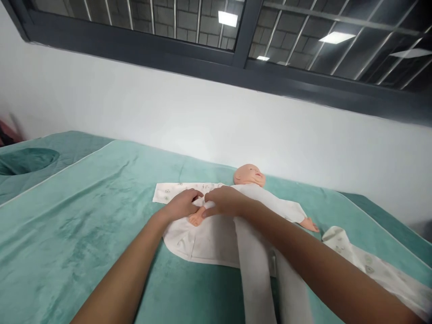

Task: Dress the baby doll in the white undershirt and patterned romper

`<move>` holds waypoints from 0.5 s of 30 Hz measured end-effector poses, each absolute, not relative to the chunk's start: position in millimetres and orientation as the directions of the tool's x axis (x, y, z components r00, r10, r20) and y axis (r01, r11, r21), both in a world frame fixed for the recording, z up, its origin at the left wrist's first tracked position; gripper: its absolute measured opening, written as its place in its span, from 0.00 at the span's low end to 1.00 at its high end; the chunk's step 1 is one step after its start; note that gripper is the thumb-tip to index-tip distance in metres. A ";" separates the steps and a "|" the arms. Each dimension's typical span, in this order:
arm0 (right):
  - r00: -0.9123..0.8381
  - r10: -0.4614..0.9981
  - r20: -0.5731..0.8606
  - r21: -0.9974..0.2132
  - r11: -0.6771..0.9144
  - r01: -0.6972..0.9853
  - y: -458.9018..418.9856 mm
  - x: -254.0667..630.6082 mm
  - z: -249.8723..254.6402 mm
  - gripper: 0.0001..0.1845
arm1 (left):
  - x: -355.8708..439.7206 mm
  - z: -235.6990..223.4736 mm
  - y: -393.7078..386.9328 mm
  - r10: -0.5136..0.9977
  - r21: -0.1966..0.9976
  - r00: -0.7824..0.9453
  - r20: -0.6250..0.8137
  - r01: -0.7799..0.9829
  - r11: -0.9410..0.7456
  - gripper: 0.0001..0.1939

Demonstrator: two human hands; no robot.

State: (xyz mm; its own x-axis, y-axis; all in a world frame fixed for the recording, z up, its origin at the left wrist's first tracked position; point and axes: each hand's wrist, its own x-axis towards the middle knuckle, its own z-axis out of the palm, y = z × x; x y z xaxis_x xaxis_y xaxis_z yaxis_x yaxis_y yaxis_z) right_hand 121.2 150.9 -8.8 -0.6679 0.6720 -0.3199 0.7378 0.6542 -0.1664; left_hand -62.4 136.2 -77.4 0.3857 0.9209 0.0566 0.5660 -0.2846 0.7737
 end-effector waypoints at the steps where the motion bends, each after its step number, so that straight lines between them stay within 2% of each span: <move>1: -0.664 0.689 -0.290 -0.167 0.647 0.744 149.4 125.6 -6.7 0.30 | -62.3 -77.6 136.0 0.920 0.770 0.387 0.061 0.569 -0.290 0.11; 3: -0.658 0.719 -0.222 -0.157 0.640 0.752 147.5 134.3 -5.5 0.28 | -62.6 -78.6 135.9 0.930 0.777 0.362 0.071 0.565 -0.279 0.05; 5: -0.662 0.729 -0.175 -0.146 0.646 0.749 147.4 139.7 -7.8 0.26 | -63.9 -79.2 135.9 0.952 0.830 0.291 0.095 0.504 -0.238 0.08; 8: -0.635 0.762 -0.126 -0.118 0.624 0.772 150.2 138.2 -13.4 0.24 | -66.2 -77.5 134.5 0.987 0.957 0.131 0.097 0.261 -0.128 0.11; 10: -0.576 0.814 -0.075 -0.069 0.572 0.817 153.8 132.4 -15.8 0.22 | -66.1 -75.2 131.6 0.997 0.996 0.053 0.055 0.063 -0.058 0.13; 13: -0.518 0.853 -0.072 0.006 0.519 0.854 161.2 124.3 -16.7 0.21 | -62.8 -71.3 124.6 0.999 0.986 0.038 -0.002 -0.166 0.009 0.16; 15: -0.505 0.857 -0.103 0.011 0.509 0.861 165.8 124.1 -16.5 0.20 | -60.9 -68.8 119.9 0.996 0.962 0.084 -0.037 -0.265 0.058 0.16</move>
State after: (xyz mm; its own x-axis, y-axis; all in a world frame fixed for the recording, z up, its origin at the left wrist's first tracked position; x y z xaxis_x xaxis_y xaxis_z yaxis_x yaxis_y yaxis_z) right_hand 124.1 165.8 -16.5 -0.5051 0.8569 -0.1026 0.8608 0.5087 0.0113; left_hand -60.9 119.9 -68.8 0.0839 0.9958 -0.0367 -0.2651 0.0578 0.9625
